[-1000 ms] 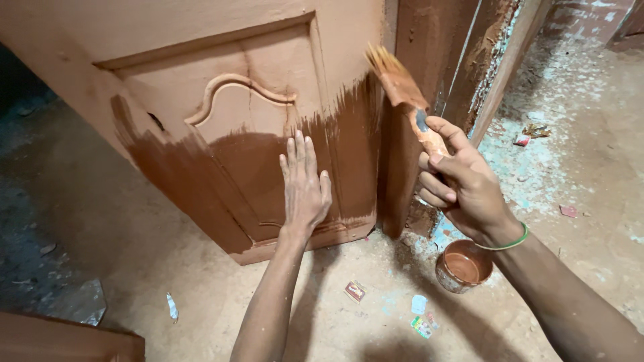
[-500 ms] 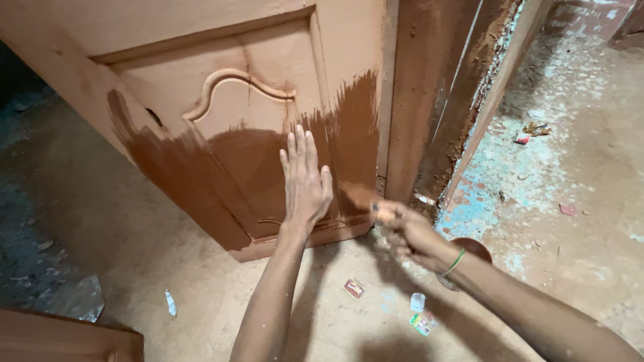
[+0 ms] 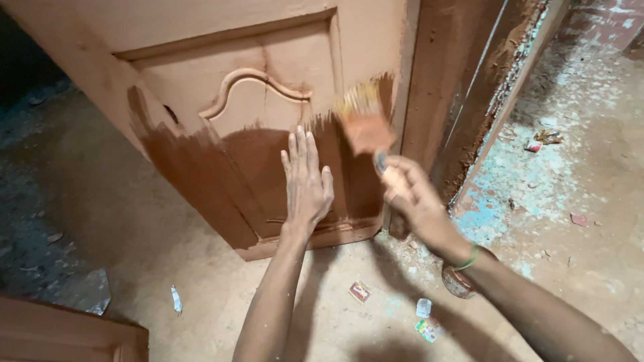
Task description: The person paints a wooden door with brown paint using a brush. They repeatedly dip the brush into a paint can and apply paint to the door surface, covering the lower and middle sections.
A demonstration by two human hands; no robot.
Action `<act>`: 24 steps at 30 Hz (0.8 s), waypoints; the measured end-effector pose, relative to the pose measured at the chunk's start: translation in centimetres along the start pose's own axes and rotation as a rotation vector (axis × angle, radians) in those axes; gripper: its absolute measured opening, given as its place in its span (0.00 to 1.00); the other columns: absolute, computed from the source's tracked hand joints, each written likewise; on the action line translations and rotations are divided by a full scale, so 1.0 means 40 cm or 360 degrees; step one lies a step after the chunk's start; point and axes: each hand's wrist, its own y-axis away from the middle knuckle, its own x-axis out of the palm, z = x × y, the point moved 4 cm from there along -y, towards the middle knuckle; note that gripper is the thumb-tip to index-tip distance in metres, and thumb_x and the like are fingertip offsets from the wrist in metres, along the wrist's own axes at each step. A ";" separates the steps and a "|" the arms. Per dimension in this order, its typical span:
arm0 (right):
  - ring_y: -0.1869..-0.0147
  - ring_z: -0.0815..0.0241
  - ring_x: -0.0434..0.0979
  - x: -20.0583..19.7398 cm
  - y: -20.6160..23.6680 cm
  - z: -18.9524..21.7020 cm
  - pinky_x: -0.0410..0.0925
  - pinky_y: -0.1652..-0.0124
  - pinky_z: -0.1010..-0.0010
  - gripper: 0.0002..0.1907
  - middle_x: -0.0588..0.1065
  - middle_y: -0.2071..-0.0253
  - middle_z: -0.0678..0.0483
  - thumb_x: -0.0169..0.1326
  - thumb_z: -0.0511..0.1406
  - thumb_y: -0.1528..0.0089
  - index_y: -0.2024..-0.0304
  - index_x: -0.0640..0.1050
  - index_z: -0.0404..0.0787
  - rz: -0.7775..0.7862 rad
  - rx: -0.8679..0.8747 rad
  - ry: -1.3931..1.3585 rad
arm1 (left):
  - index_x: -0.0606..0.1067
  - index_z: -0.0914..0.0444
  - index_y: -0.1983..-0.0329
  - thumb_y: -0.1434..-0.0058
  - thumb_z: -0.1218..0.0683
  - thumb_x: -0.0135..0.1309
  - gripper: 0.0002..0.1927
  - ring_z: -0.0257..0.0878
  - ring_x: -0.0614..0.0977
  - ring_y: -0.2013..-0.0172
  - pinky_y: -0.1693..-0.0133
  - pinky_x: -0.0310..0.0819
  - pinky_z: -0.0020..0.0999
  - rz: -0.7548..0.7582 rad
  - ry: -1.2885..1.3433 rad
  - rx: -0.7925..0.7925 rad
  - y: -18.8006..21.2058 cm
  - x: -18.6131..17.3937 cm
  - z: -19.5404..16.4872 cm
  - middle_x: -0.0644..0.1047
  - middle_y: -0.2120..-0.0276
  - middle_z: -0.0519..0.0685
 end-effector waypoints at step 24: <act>0.78 0.71 0.59 0.124 -0.067 0.036 0.55 0.81 0.79 0.28 0.64 0.65 0.58 0.47 0.30 0.33 0.31 0.60 0.46 0.0175 -0.0283 -0.0216 | 0.46 0.69 0.21 0.36 0.57 0.45 0.41 0.57 0.44 0.22 0.26 0.32 0.57 -0.0033 -0.0028 -0.0077 0.033 -0.072 0.090 0.44 0.21 0.61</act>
